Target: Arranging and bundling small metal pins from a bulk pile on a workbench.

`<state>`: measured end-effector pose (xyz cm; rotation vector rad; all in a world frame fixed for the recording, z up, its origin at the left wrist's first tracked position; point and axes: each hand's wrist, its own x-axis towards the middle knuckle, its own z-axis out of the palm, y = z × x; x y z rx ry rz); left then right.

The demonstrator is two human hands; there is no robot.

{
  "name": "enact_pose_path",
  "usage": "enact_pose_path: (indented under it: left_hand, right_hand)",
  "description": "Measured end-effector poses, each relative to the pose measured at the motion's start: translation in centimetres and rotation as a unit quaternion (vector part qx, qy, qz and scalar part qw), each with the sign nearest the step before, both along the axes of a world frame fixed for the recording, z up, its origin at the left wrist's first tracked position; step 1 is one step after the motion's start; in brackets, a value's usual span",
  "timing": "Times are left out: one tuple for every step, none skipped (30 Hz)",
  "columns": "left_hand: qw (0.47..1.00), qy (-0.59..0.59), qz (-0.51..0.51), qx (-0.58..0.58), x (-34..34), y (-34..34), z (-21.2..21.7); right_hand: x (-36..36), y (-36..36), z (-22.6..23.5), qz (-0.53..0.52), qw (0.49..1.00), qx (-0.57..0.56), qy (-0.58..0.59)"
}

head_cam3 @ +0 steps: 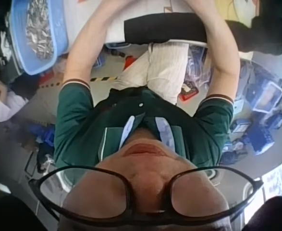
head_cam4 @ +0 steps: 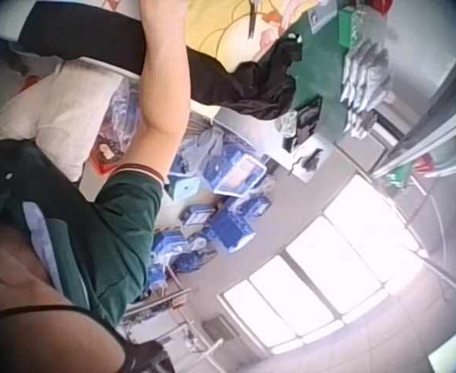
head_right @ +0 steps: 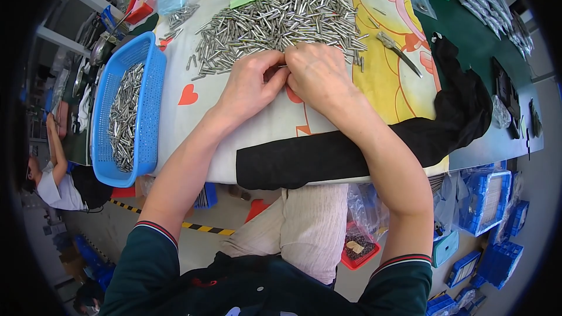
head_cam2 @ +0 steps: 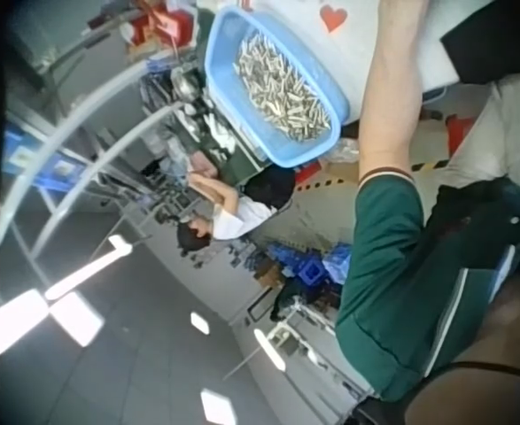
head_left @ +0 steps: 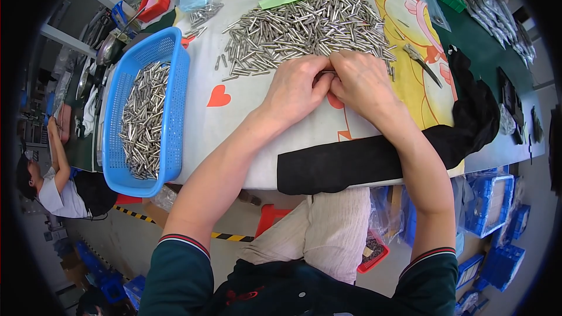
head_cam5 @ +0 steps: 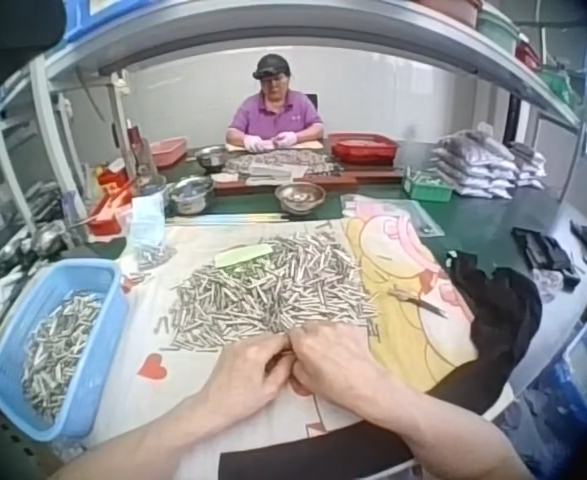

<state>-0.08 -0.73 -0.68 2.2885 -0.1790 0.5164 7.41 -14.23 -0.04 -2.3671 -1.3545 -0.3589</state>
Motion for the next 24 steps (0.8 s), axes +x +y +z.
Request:
enact_pose_path:
  left_hand:
    - [1.000,-0.003,0.000,0.002,0.00,-0.02,-0.05]
    - [1.000,-0.003,0.000,0.002,0.01,-0.02,-0.08]
    - [1.000,-0.003,0.000,0.002,0.01,-0.03,-0.12]
    - [1.000,-0.003,0.001,0.002,0.00,-0.04,-0.17]
    - [1.000,-0.003,0.000,0.003,-0.01,-0.07,-0.11]
    - [1.000,0.000,0.001,0.001,-0.04,-0.11,-0.07]
    - [1.000,0.003,0.002,-0.001,-0.05,-0.16,-0.04]
    - [1.000,0.003,0.001,-0.002,-0.04,-0.10,0.00]
    - [1.000,0.001,0.001,-0.001,-0.03,-0.05,0.03]
    - [1.000,-0.001,0.001,0.000,-0.03,0.01,0.05]
    - [1.000,0.000,0.000,0.000,-0.02,-0.02,0.10]
    - [1.000,0.001,0.001,0.002,-0.03,-0.05,0.15]
    - [1.000,0.003,0.001,0.003,-0.02,-0.06,0.17]
    - [1.000,0.003,0.002,0.004,-0.03,-0.04,0.15]
    - [1.000,0.003,0.002,0.003,-0.03,-0.02,0.08]
    - [1.000,0.003,0.002,0.002,-0.02,0.03,0.03]
    - [1.000,0.003,0.002,0.003,-0.02,0.07,-0.04]
    - [1.000,0.001,-0.003,0.010,-0.02,0.14,-0.09]
    - [1.000,-0.001,-0.007,0.017,-0.01,0.19,-0.15]
    - [1.000,-0.001,-0.008,0.017,-0.02,0.12,-0.10]
    - [1.000,-0.004,-0.004,0.012,-0.02,0.03,-0.06]
    - [1.000,-0.006,0.000,0.007,-0.03,-0.03,-0.01]
    - [1.000,-0.006,0.000,0.007,-0.05,-0.04,-0.01]
    - [1.000,-0.005,0.001,0.008,-0.07,-0.04,0.00]
  right_hand:
    - [-0.02,-0.03,-0.01,0.000,1.000,0.001,0.000]
    - [-0.08,-0.03,0.09,0.000,1.000,0.001,0.000]
    - [-0.19,-0.02,0.25,0.001,1.000,-0.002,-0.003]
    - [-0.24,-0.02,0.32,0.003,1.000,-0.004,-0.007]
    - [-0.22,-0.05,0.30,0.002,1.000,-0.003,-0.007]
    - [-0.18,-0.08,0.24,0.003,1.000,-0.004,-0.006]
    - [-0.16,-0.13,0.19,0.004,1.000,-0.005,-0.004]
    - [-0.15,-0.07,0.26,0.004,1.000,-0.006,-0.005]
    - [-0.16,0.00,0.35,0.002,1.000,-0.008,-0.004]
    - [-0.17,0.08,0.40,0.001,1.000,-0.010,-0.004]
    - [-0.14,0.07,0.38,0.000,1.000,-0.009,-0.003]
    - [-0.11,0.08,0.36,-0.001,1.000,-0.010,-0.004]
    - [-0.09,0.07,0.34,-0.002,1.000,-0.011,-0.005]
    - [-0.10,0.08,0.32,-0.001,1.000,-0.010,-0.005]
    - [-0.12,0.08,0.31,0.000,1.000,-0.010,-0.009]
    - [-0.12,0.10,0.30,0.001,1.000,-0.010,-0.014]
    - [-0.14,0.08,0.31,0.001,1.000,-0.010,-0.014]
    - [-0.16,0.08,0.34,0.000,1.000,-0.012,-0.010]
    - [-0.17,0.08,0.35,-0.002,1.000,-0.014,-0.007]
    - [-0.16,0.06,0.30,-0.002,1.000,-0.015,-0.006]
    - [-0.14,0.06,0.23,-0.001,1.000,-0.010,-0.011]
    - [-0.12,0.05,0.18,0.001,1.000,-0.006,-0.015]
    - [-0.13,0.05,0.17,0.001,1.000,-0.006,-0.015]
    - [-0.16,0.06,0.18,0.001,1.000,-0.007,-0.014]
